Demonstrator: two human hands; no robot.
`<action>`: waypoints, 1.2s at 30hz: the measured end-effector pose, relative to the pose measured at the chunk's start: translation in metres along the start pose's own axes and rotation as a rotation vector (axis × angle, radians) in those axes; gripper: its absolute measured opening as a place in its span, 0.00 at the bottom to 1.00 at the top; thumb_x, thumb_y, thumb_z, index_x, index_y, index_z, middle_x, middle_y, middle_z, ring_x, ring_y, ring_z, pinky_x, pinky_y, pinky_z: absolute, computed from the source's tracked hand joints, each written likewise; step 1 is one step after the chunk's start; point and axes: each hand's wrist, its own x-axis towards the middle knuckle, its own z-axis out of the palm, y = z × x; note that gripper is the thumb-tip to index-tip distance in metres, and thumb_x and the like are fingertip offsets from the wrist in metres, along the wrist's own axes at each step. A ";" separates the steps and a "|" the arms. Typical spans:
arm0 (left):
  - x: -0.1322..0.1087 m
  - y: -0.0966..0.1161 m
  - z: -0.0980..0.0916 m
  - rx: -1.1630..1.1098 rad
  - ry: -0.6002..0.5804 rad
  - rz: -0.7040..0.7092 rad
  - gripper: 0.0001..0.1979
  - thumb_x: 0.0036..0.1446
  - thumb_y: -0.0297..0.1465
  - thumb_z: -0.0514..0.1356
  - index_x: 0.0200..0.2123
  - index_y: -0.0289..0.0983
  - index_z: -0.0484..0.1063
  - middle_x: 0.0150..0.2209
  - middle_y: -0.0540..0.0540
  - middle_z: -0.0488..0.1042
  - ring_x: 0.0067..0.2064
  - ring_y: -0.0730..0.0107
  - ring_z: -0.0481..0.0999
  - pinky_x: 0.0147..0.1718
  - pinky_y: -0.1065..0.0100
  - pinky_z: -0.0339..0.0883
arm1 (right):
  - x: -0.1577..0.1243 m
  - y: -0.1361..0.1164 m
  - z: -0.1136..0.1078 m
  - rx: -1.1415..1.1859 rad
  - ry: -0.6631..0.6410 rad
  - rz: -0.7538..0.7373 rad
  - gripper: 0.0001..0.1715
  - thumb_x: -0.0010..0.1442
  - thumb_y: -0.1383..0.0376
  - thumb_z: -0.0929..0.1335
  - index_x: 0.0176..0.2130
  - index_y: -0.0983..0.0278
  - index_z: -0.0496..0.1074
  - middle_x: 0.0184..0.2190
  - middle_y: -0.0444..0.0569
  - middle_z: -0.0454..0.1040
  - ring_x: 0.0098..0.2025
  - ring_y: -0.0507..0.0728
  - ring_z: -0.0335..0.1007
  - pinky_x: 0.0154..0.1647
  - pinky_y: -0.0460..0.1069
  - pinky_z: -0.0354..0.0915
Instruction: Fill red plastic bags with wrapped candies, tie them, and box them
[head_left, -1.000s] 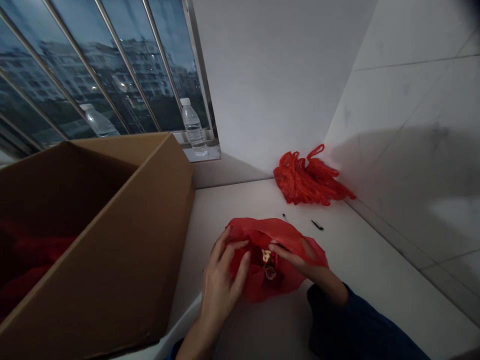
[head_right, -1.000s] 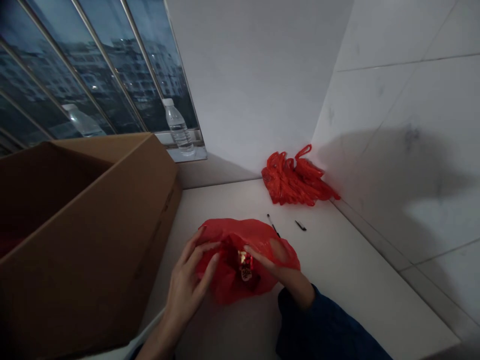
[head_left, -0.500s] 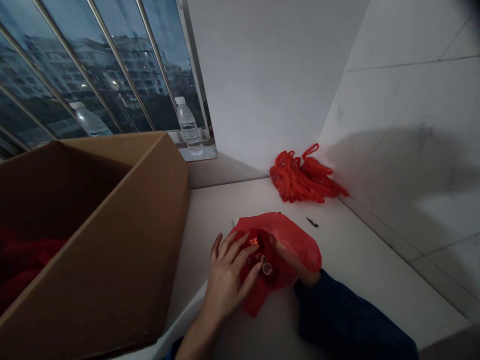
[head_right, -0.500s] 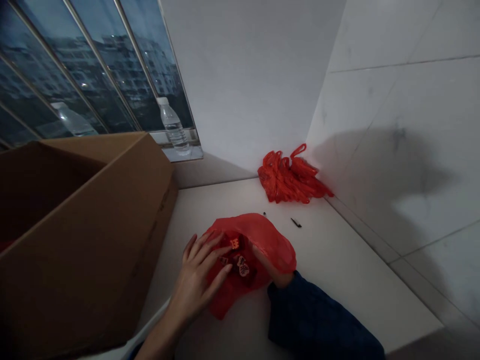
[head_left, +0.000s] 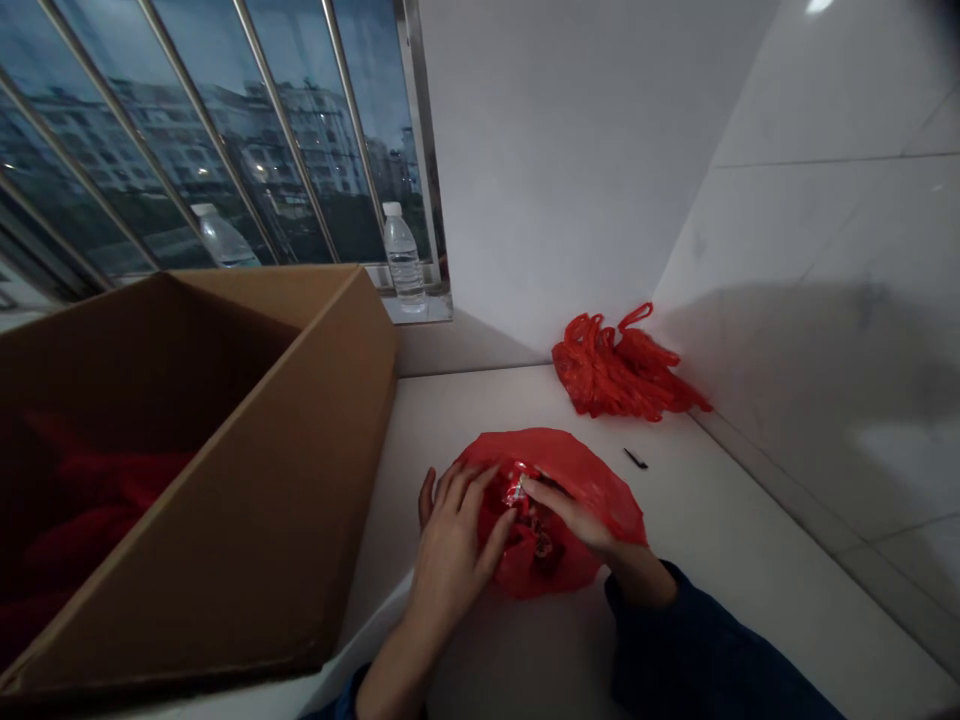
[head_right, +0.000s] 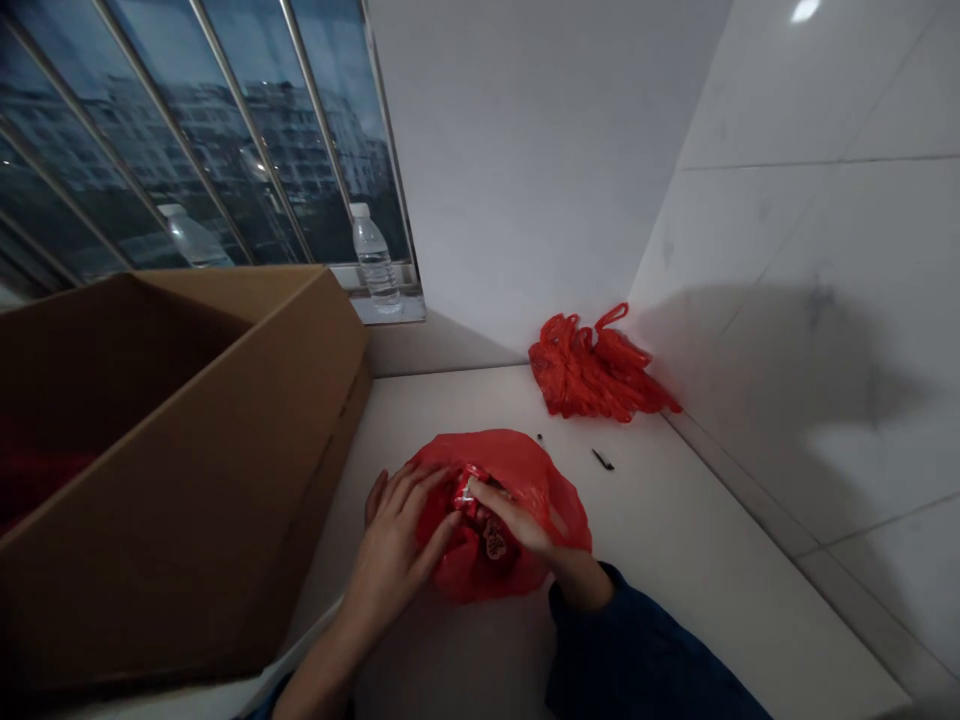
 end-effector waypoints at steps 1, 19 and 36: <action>0.000 0.000 -0.001 -0.036 -0.003 -0.014 0.19 0.65 0.36 0.58 0.58 0.43 0.67 0.54 0.44 0.74 0.60 0.55 0.67 0.65 0.43 0.47 | -0.001 -0.003 0.002 0.002 -0.078 0.039 0.16 0.57 0.49 0.72 0.38 0.58 0.76 0.34 0.46 0.77 0.35 0.56 0.74 0.35 0.50 0.71; 0.000 0.009 -0.009 -0.442 -0.101 -0.116 0.10 0.68 0.34 0.52 0.37 0.41 0.72 0.37 0.51 0.77 0.42 0.67 0.75 0.61 0.52 0.51 | -0.006 -0.005 -0.001 -0.048 -0.112 -0.046 0.22 0.61 0.46 0.68 0.30 0.61 0.69 0.23 0.40 0.65 0.26 0.50 0.60 0.28 0.46 0.61; 0.002 0.009 -0.005 -0.821 0.005 -0.411 0.13 0.63 0.40 0.58 0.31 0.37 0.68 0.30 0.50 0.72 0.34 0.70 0.71 0.35 0.71 0.64 | -0.013 -0.005 0.001 -0.043 -0.128 -0.095 0.13 0.58 0.55 0.73 0.42 0.57 0.76 0.35 0.44 0.75 0.30 0.50 0.70 0.31 0.46 0.69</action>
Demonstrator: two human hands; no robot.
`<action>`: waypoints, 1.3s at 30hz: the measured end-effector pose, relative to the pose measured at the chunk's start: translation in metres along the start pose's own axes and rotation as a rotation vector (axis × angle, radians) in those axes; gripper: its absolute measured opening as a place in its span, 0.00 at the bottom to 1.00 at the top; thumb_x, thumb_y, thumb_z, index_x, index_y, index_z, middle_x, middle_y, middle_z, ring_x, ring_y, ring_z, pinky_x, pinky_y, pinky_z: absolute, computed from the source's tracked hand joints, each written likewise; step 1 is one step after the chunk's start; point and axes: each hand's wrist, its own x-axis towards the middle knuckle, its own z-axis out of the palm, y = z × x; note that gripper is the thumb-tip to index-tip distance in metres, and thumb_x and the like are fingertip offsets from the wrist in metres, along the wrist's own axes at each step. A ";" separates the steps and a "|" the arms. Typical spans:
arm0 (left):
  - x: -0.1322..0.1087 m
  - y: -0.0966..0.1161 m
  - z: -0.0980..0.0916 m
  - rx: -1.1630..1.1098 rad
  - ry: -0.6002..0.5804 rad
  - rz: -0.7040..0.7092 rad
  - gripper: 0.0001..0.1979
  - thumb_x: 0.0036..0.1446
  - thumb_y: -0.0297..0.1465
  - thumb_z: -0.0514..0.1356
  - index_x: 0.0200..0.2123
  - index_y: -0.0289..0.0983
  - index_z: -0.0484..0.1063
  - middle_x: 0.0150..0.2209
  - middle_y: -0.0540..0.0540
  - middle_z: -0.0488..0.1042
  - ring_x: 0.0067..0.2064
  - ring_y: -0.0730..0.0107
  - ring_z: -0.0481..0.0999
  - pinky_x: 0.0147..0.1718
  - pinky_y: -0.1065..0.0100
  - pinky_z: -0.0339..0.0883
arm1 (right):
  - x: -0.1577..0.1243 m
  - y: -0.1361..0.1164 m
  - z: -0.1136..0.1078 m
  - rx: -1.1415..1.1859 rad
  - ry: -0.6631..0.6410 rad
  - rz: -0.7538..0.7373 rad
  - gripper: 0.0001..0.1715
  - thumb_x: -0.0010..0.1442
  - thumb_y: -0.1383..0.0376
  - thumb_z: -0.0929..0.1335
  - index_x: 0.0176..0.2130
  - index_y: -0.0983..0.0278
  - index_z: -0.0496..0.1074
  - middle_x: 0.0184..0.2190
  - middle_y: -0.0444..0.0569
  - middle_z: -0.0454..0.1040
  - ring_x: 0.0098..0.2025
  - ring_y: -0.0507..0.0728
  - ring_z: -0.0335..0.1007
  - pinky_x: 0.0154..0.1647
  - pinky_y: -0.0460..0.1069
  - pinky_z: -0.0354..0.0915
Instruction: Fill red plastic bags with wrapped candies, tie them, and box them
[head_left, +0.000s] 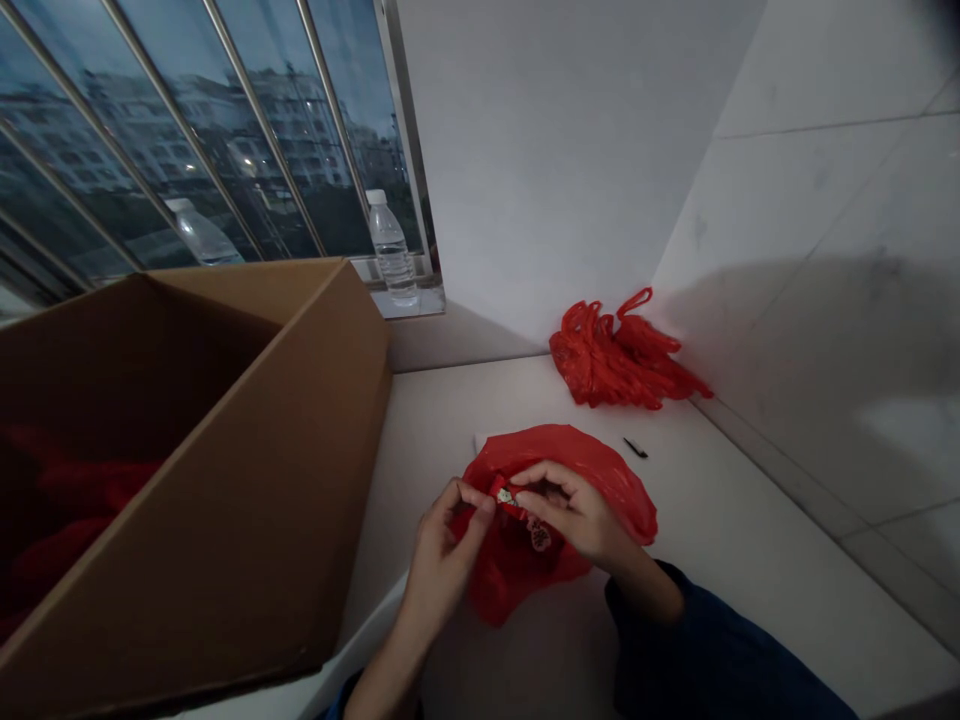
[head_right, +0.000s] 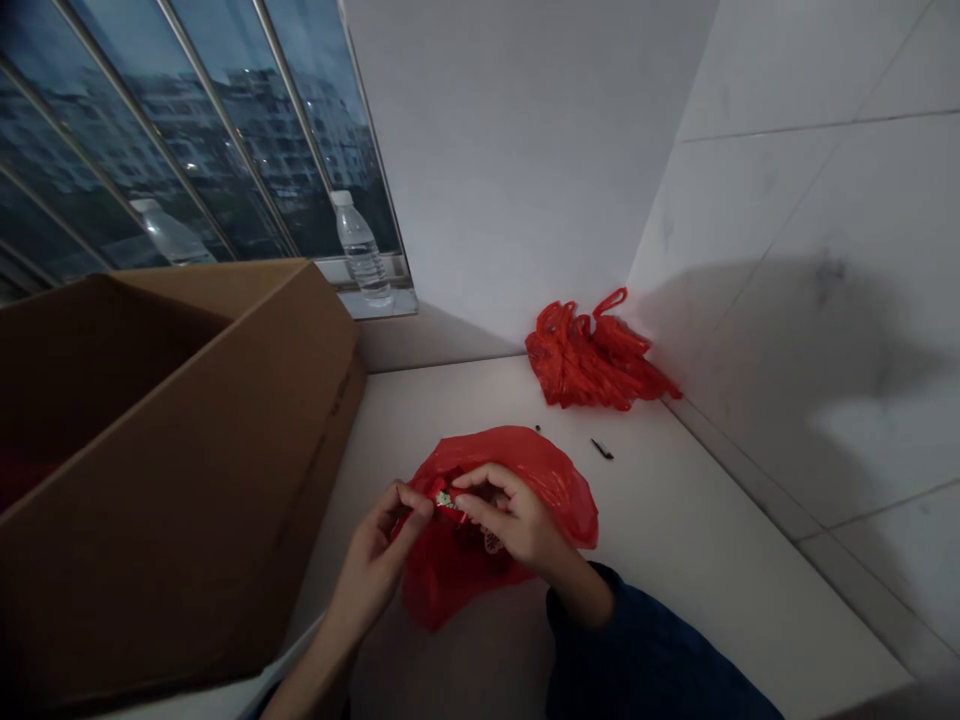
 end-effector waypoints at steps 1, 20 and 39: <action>0.001 0.000 -0.001 0.047 0.011 0.026 0.12 0.63 0.40 0.58 0.31 0.38 0.69 0.31 0.49 0.72 0.35 0.69 0.71 0.36 0.70 0.64 | 0.000 0.001 -0.001 -0.029 -0.002 -0.008 0.12 0.59 0.55 0.72 0.42 0.57 0.77 0.34 0.44 0.75 0.29 0.50 0.70 0.29 0.46 0.69; -0.006 0.001 0.003 -0.025 0.091 0.013 0.12 0.62 0.39 0.60 0.29 0.38 0.71 0.29 0.51 0.71 0.33 0.69 0.69 0.36 0.70 0.61 | -0.001 0.000 -0.008 0.055 -0.063 0.084 0.16 0.56 0.53 0.74 0.38 0.60 0.72 0.27 0.40 0.73 0.23 0.49 0.68 0.26 0.46 0.68; -0.048 0.026 -0.027 1.110 -0.326 0.592 0.06 0.55 0.27 0.62 0.28 0.40 0.67 0.25 0.53 0.73 0.24 0.66 0.72 0.31 0.64 0.63 | -0.090 -0.034 -0.038 -1.023 -0.011 -0.174 0.08 0.67 0.60 0.65 0.37 0.56 0.74 0.30 0.44 0.78 0.29 0.55 0.75 0.30 0.48 0.61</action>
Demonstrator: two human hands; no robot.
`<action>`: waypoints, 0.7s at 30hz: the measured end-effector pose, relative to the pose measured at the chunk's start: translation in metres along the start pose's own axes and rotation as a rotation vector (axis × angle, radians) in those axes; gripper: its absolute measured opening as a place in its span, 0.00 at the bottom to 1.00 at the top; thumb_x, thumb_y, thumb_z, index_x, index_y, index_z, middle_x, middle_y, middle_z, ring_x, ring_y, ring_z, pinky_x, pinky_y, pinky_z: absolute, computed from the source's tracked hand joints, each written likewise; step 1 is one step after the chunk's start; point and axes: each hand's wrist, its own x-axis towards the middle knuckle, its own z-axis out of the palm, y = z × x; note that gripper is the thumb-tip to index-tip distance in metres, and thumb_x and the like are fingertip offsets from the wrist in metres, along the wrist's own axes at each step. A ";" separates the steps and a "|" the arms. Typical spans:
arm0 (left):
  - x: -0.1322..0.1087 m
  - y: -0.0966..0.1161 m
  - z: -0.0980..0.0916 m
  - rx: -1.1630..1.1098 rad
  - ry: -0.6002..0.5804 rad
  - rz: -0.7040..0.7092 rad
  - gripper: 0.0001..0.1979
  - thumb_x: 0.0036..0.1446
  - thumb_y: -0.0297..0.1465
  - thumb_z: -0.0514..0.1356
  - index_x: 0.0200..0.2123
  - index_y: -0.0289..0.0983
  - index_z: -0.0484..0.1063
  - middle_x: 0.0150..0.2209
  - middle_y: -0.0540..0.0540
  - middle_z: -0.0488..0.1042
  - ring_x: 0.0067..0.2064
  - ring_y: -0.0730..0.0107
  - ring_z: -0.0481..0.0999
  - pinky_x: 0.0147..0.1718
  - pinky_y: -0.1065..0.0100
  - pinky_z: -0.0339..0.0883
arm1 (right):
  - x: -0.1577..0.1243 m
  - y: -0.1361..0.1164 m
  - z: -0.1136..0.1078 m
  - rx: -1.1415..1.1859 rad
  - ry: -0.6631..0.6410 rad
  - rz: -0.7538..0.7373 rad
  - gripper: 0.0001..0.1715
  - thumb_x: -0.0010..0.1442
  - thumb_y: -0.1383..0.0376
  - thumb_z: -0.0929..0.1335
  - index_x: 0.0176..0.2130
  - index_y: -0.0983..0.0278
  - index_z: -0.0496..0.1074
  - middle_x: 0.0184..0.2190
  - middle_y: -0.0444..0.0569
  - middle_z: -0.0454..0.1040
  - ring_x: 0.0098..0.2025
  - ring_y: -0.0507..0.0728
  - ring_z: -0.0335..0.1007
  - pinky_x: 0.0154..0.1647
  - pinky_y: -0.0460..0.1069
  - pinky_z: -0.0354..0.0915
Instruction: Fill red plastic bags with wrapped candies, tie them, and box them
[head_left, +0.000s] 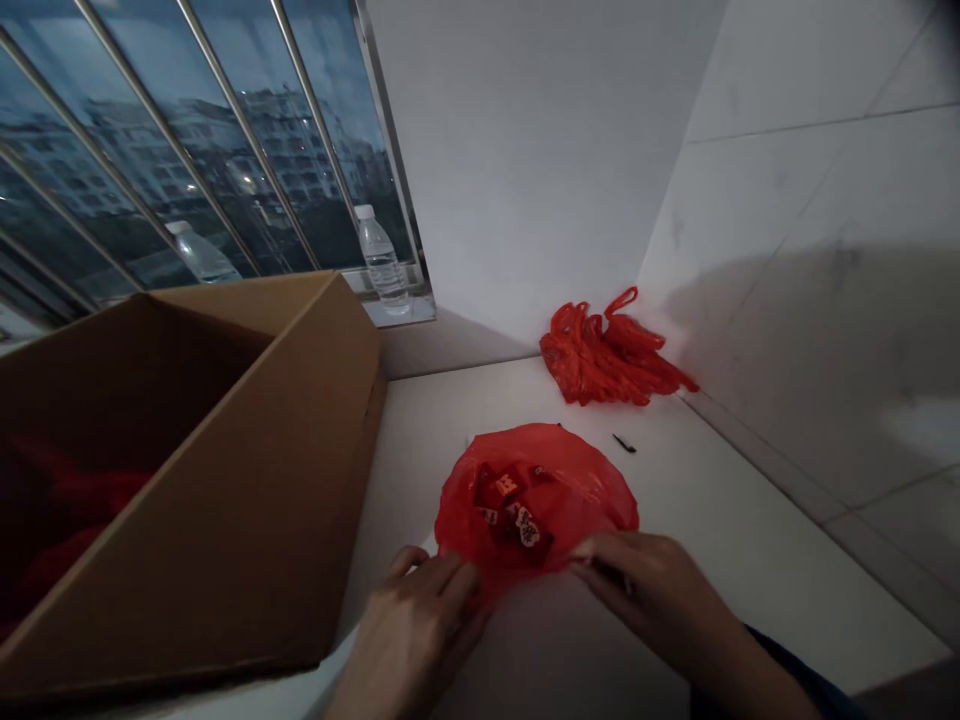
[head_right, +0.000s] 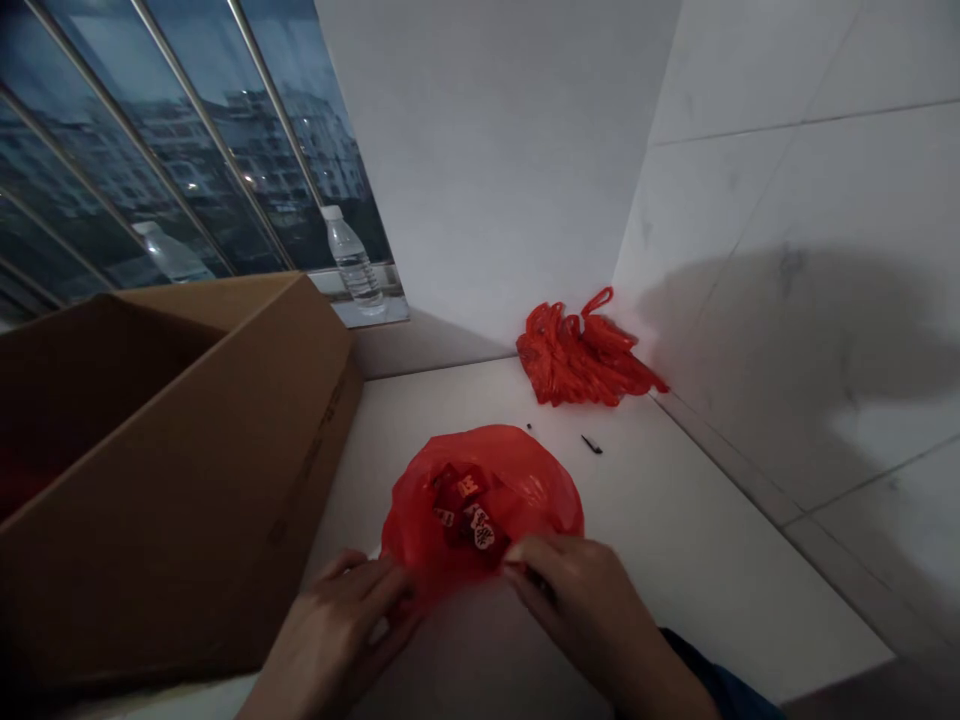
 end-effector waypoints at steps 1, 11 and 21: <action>-0.001 -0.003 -0.004 0.006 0.036 -0.020 0.06 0.57 0.25 0.60 0.29 0.40 0.68 0.26 0.52 0.73 0.25 0.66 0.72 0.31 0.65 0.64 | -0.002 0.002 -0.007 -0.090 0.132 -0.009 0.09 0.67 0.59 0.65 0.36 0.57 0.73 0.29 0.45 0.78 0.29 0.55 0.74 0.29 0.49 0.61; -0.002 -0.021 -0.031 -0.258 0.201 -0.241 0.09 0.65 0.33 0.56 0.46 0.44 0.72 0.34 0.51 0.77 0.28 0.73 0.77 0.25 0.75 0.69 | 0.017 0.031 -0.038 -0.216 0.174 -0.021 0.05 0.63 0.63 0.66 0.34 0.59 0.70 0.36 0.49 0.73 0.34 0.56 0.70 0.28 0.48 0.61; 0.089 -0.044 -0.089 -0.548 0.996 -0.559 0.10 0.59 0.35 0.64 0.43 0.39 0.74 0.37 0.49 0.76 0.31 0.75 0.75 0.31 0.74 0.72 | 0.140 0.033 -0.093 1.132 0.601 -0.025 0.09 0.55 0.58 0.73 0.32 0.59 0.72 0.38 0.45 0.77 0.43 0.56 0.74 0.48 0.53 0.68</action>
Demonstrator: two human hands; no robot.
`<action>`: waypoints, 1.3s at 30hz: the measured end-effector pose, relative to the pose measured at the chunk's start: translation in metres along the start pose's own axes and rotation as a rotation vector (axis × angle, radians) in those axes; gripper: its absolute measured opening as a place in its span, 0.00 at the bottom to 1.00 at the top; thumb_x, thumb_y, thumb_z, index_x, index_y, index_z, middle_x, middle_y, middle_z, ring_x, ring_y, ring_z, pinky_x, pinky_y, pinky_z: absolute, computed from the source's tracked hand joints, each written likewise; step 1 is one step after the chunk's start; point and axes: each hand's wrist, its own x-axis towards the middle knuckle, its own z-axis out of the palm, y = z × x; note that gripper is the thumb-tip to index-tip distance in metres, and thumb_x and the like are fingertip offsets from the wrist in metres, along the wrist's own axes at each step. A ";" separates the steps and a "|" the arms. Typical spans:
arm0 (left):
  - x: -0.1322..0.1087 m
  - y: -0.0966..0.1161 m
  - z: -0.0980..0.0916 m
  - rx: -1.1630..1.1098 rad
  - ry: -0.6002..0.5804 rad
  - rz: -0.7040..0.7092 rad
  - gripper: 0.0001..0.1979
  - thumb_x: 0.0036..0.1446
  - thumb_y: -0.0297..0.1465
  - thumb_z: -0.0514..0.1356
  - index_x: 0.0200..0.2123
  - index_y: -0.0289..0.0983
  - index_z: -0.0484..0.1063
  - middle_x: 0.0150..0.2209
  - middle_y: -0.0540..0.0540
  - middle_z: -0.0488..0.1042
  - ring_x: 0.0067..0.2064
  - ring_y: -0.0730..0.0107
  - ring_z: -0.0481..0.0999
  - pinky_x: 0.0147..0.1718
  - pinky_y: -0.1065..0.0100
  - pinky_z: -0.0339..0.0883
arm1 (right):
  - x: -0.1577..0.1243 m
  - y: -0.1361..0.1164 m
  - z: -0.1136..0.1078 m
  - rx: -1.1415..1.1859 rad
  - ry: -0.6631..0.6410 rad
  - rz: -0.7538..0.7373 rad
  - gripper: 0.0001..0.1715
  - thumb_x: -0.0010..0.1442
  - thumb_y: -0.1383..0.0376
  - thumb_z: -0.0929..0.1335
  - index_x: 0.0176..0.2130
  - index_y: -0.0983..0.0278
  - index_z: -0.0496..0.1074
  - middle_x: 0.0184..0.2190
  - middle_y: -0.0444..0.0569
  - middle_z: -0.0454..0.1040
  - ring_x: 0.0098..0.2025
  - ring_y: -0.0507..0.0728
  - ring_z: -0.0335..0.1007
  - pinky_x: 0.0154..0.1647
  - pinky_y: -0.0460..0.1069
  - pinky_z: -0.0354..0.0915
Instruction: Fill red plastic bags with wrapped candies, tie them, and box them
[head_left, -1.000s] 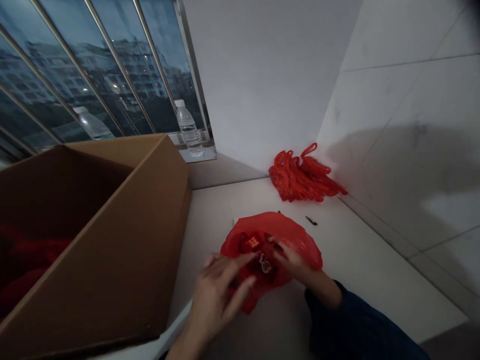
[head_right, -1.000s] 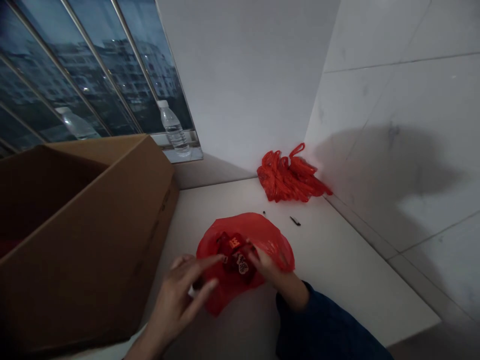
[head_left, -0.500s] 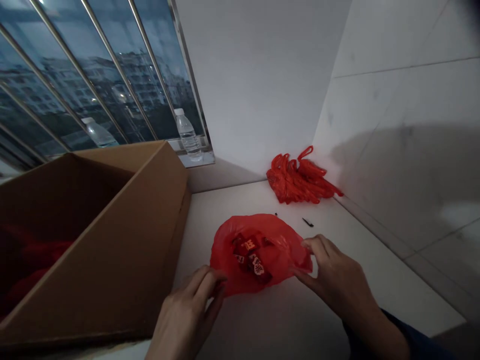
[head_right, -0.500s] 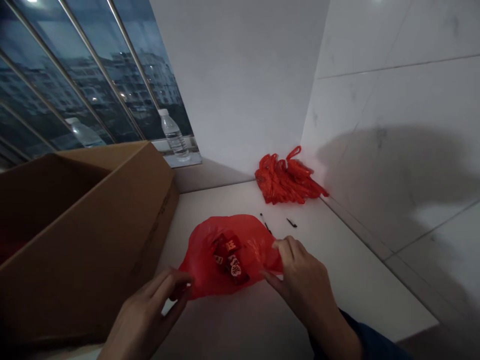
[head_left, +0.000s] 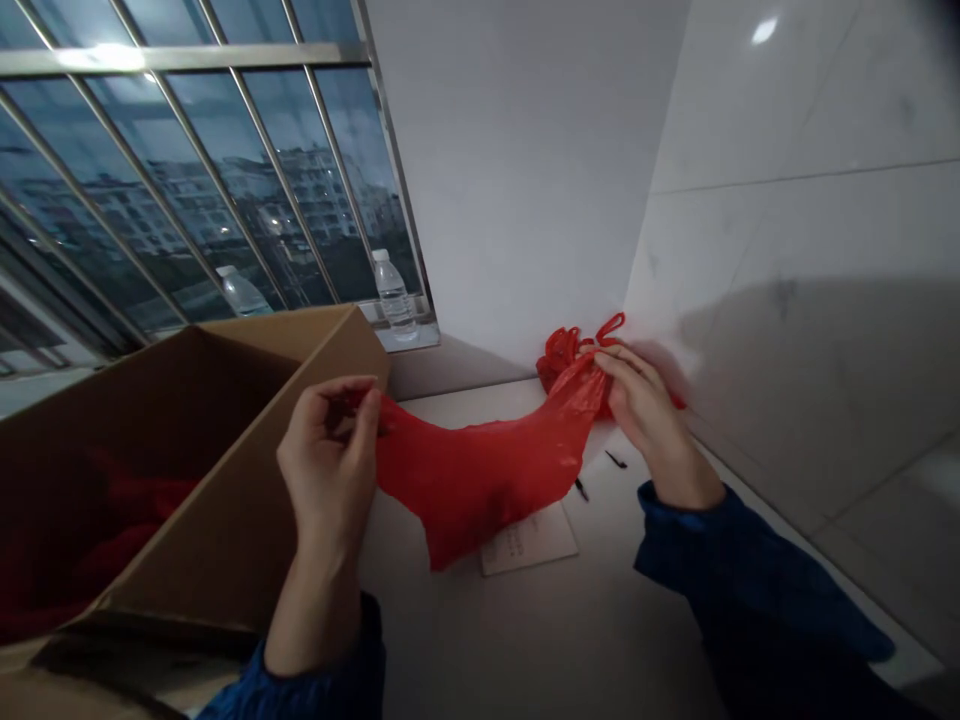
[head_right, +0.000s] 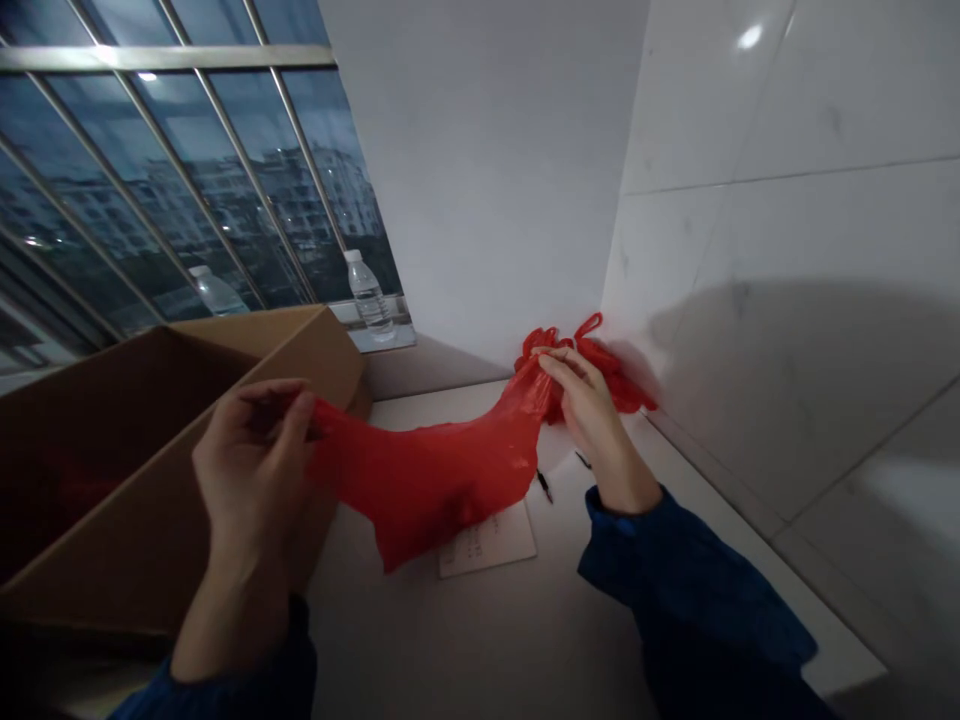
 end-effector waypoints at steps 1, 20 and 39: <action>0.005 0.000 0.006 -0.013 0.003 0.030 0.09 0.59 0.34 0.64 0.43 0.38 0.74 0.37 0.49 0.75 0.33 0.74 0.75 0.32 0.74 0.72 | 0.003 0.004 0.009 0.055 0.006 0.000 0.09 0.55 0.58 0.73 0.33 0.59 0.72 0.38 0.46 0.77 0.44 0.57 0.74 0.49 0.54 0.69; -0.036 -0.016 0.055 -0.212 -0.532 0.271 0.16 0.62 0.29 0.61 0.54 0.43 0.68 0.54 0.42 0.71 0.55 0.61 0.72 0.55 0.58 0.67 | -0.044 0.055 0.079 -0.231 -0.415 -0.088 0.13 0.67 0.57 0.64 0.43 0.57 0.77 0.45 0.48 0.74 0.50 0.57 0.71 0.55 0.53 0.65; -0.044 -0.061 0.078 -0.852 -0.867 -0.824 0.28 0.55 0.29 0.61 0.59 0.38 0.61 0.31 0.49 0.75 0.29 0.71 0.75 0.33 0.70 0.68 | -0.040 0.059 0.066 -0.063 -0.375 0.289 0.21 0.67 0.48 0.63 0.44 0.60 0.72 0.27 0.43 0.73 0.26 0.51 0.68 0.23 0.44 0.59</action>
